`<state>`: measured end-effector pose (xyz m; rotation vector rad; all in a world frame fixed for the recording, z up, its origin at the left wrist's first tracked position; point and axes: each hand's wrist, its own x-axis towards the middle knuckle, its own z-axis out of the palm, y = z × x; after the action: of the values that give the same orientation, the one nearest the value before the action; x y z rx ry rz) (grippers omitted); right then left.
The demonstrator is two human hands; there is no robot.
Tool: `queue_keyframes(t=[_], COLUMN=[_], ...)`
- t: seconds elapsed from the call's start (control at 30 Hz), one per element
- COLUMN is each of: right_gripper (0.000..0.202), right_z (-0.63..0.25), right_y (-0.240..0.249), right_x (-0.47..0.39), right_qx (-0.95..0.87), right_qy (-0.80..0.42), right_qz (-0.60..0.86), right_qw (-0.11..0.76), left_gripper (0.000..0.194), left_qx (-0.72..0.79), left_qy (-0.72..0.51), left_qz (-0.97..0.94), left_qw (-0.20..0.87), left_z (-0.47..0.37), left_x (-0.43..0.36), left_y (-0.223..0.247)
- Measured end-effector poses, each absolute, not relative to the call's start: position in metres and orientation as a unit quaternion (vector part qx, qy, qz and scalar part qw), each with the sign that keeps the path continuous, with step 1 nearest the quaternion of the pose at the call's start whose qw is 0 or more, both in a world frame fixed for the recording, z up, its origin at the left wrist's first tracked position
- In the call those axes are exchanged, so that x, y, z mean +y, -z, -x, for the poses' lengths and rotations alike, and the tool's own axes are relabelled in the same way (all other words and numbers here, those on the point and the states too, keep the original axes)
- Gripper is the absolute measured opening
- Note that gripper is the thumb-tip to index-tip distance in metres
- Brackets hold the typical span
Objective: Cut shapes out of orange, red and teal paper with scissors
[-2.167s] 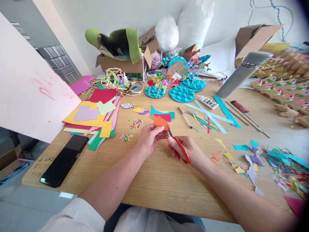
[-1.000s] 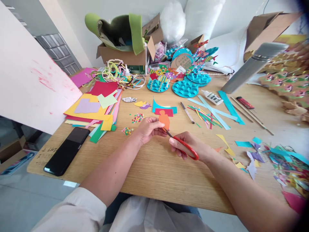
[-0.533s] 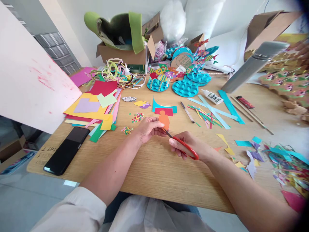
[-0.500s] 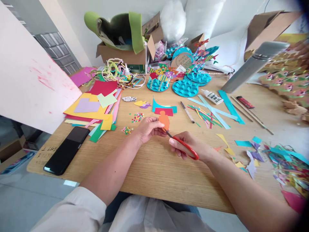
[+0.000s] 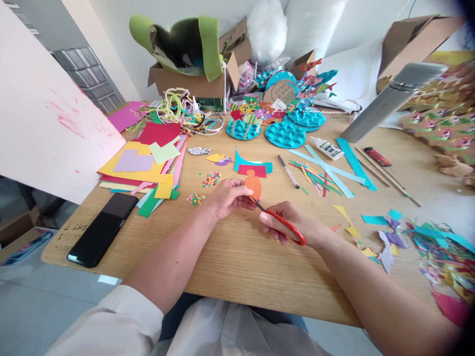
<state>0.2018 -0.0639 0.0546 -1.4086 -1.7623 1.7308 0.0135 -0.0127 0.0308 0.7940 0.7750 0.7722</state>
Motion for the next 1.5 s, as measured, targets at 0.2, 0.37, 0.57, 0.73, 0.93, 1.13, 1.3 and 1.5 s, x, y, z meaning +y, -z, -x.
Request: queue_keyframes(t=[0.2,0.37,0.57,0.73,0.93,1.13,1.3,1.5], right_gripper=[0.057,0.057,0.057,0.056,0.055,0.054,0.054,0.054], right_z=[-0.2024,-0.2022,-0.2025,-0.2032,-0.2032,-0.2034,-0.2046,-0.2075], right_y=[-0.0532,-0.0553,-0.0569,-0.0557,-0.0550,-0.0540,-0.0543,-0.0534], right_x=[-0.0634,-0.0627,-0.0650,-0.0647,-0.0634,-0.0641,-0.0639,-0.0627], right_qx=[-0.613,-0.614,-0.614,-0.615,-0.617,-0.615,-0.619,-0.632], right_qy=[-0.603,-0.601,-0.597,-0.595,-0.594,-0.599,-0.601,-0.601], right_qz=[0.490,0.493,0.500,0.501,0.499,0.494,0.488,0.473], right_qw=[0.142,0.136,0.132,0.131,0.134,0.138,0.132,0.122], left_gripper=[0.022,0.021,0.017,0.013,0.009,0.010,0.010,0.011], left_qx=[0.361,0.364,0.370,0.368,0.364,0.364,0.365,0.374], left_qy=[-0.351,-0.349,-0.348,-0.348,-0.350,-0.347,-0.351,-0.388], left_qz=[-0.375,-0.374,-0.373,-0.370,-0.365,-0.368,-0.367,-0.354], left_qw=[0.779,0.779,0.776,0.779,0.782,0.782,0.780,0.764], left_z=[-0.0137,-0.0136,-0.0138,-0.0142,-0.0142,-0.0144,-0.0144,-0.0146], left_x=[-0.0121,-0.0124,-0.0126,-0.0122,-0.0129,-0.0131,-0.0134,-0.0132], left_y=[-0.0297,-0.0303,-0.0310,-0.0315,-0.0324,-0.0333,-0.0336,-0.0343])
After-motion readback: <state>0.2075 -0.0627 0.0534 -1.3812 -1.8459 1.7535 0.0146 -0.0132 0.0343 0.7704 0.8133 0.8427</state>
